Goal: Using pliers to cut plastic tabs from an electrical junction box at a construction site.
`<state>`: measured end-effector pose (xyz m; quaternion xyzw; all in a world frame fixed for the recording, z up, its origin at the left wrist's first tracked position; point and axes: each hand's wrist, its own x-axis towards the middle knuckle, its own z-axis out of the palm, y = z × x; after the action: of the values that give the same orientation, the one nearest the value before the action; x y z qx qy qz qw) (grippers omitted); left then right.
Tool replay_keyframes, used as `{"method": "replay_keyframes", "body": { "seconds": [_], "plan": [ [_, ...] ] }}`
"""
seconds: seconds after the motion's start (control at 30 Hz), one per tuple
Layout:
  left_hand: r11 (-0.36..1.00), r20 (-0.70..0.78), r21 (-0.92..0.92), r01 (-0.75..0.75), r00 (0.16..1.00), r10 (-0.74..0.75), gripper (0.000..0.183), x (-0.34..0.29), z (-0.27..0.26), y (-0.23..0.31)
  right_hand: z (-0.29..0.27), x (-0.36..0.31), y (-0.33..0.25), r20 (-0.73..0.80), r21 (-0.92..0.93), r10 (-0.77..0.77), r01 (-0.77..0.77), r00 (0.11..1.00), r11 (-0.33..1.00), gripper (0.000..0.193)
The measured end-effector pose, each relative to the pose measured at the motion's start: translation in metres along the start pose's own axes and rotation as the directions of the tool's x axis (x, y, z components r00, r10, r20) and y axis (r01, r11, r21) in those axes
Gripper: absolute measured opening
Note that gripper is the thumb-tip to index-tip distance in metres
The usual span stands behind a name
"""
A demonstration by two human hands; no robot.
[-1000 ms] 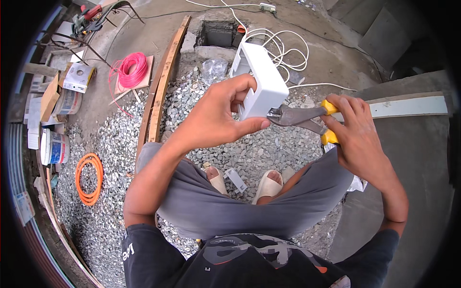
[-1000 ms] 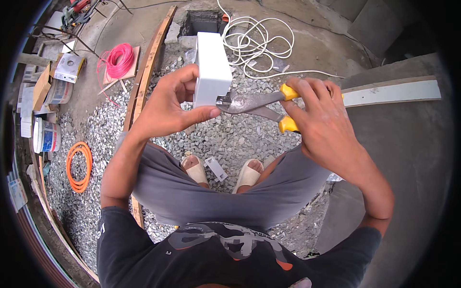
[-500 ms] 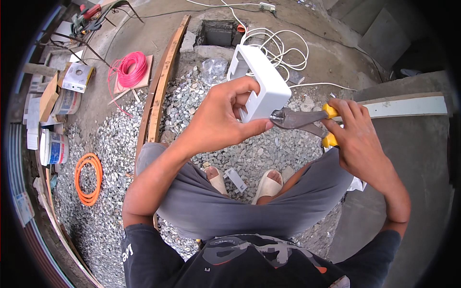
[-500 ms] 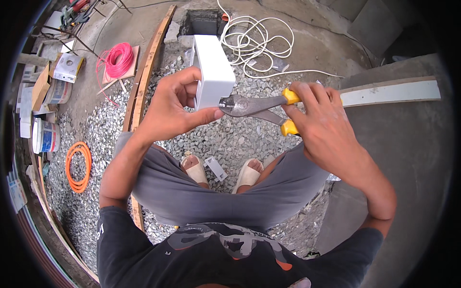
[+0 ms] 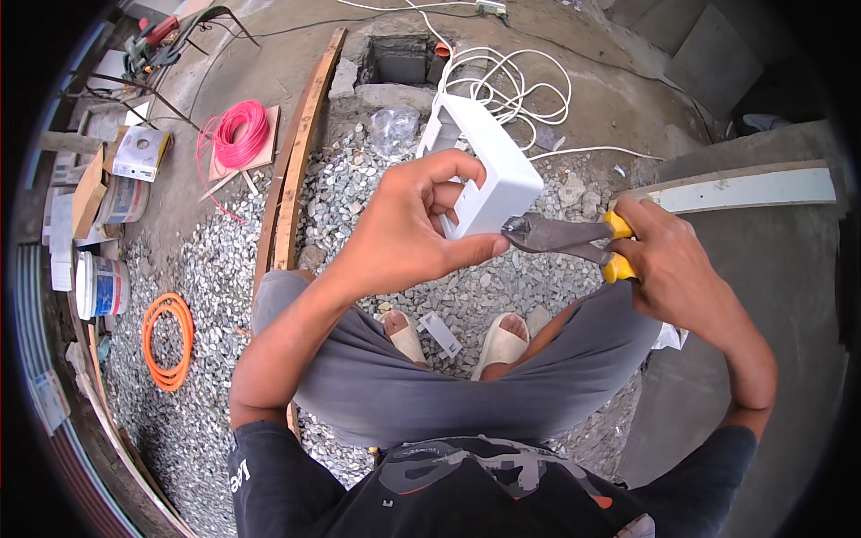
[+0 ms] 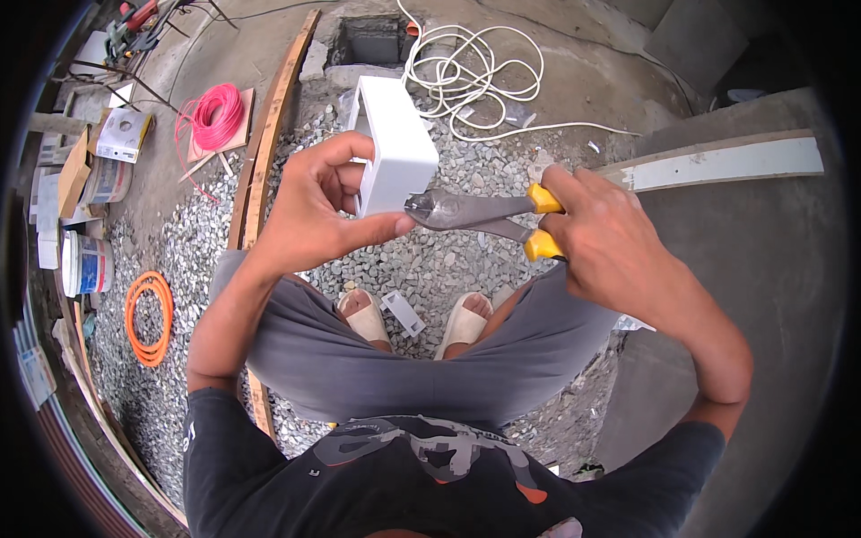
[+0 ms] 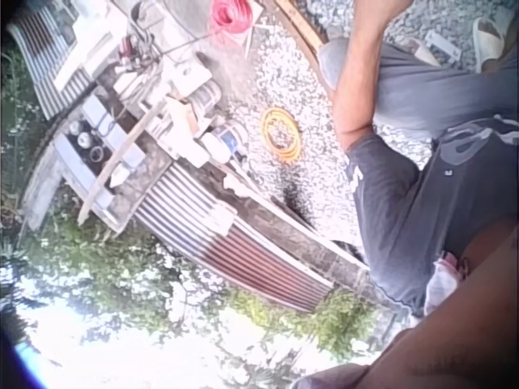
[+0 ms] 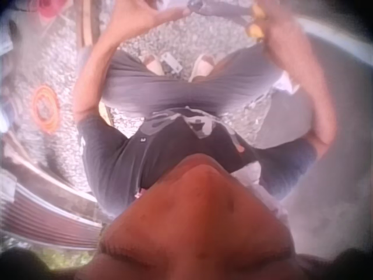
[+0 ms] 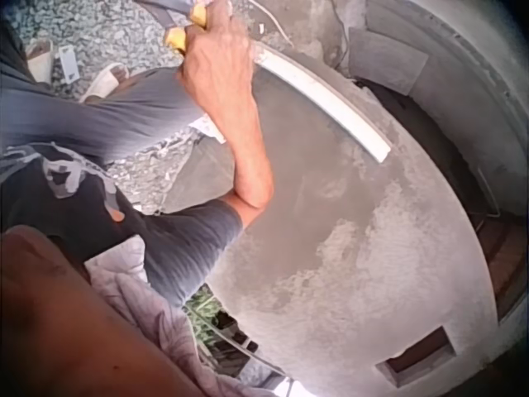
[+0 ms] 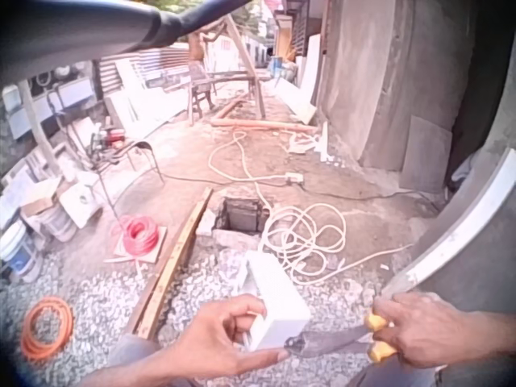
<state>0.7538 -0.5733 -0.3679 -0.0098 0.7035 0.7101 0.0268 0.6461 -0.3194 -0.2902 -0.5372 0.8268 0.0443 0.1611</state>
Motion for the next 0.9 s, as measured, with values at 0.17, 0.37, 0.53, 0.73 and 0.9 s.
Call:
{"method": "replay_keyframes", "body": {
  "seconds": [0.17, 0.37, 0.53, 0.73, 0.9],
  "plan": [
    [0.989, 0.122, -0.142, 0.027, 0.993, -0.01, 0.054, 0.002, -0.012, 0.002, 0.031, -0.002, 0.013, -0.136, 0.494, -0.035, 0.099, 0.99, 0.864, 0.039],
    [0.951, 0.261, -0.309, -0.005, 0.961, 0.09, 0.066, 0.003, -0.017, -0.006, 0.033, -0.009, 0.0, 0.036, 0.769, -0.047, 0.002, 0.998, 0.64, 0.042],
    [0.955, 0.296, -0.296, -0.013, 0.949, 0.105, 0.064, 0.0, -0.015, -0.005, 0.03, -0.01, -0.007, 0.028, 0.836, -0.14, 0.054, 0.99, 0.547, 0.044],
    [0.956, 0.33, -0.295, -0.009, 0.937, 0.111, 0.063, -0.002, -0.014, -0.001, 0.026, -0.01, -0.007, 0.129, 0.833, -0.173, -0.012, 0.976, 0.553, 0.045],
    [0.967, 0.347, -0.255, 0.012, 0.934, 0.08, 0.065, -0.003, -0.014, -0.001, 0.027, -0.01, -0.008, 0.091, 0.841, -0.213, 0.04, 0.973, 0.539, 0.041]
  ]
}}
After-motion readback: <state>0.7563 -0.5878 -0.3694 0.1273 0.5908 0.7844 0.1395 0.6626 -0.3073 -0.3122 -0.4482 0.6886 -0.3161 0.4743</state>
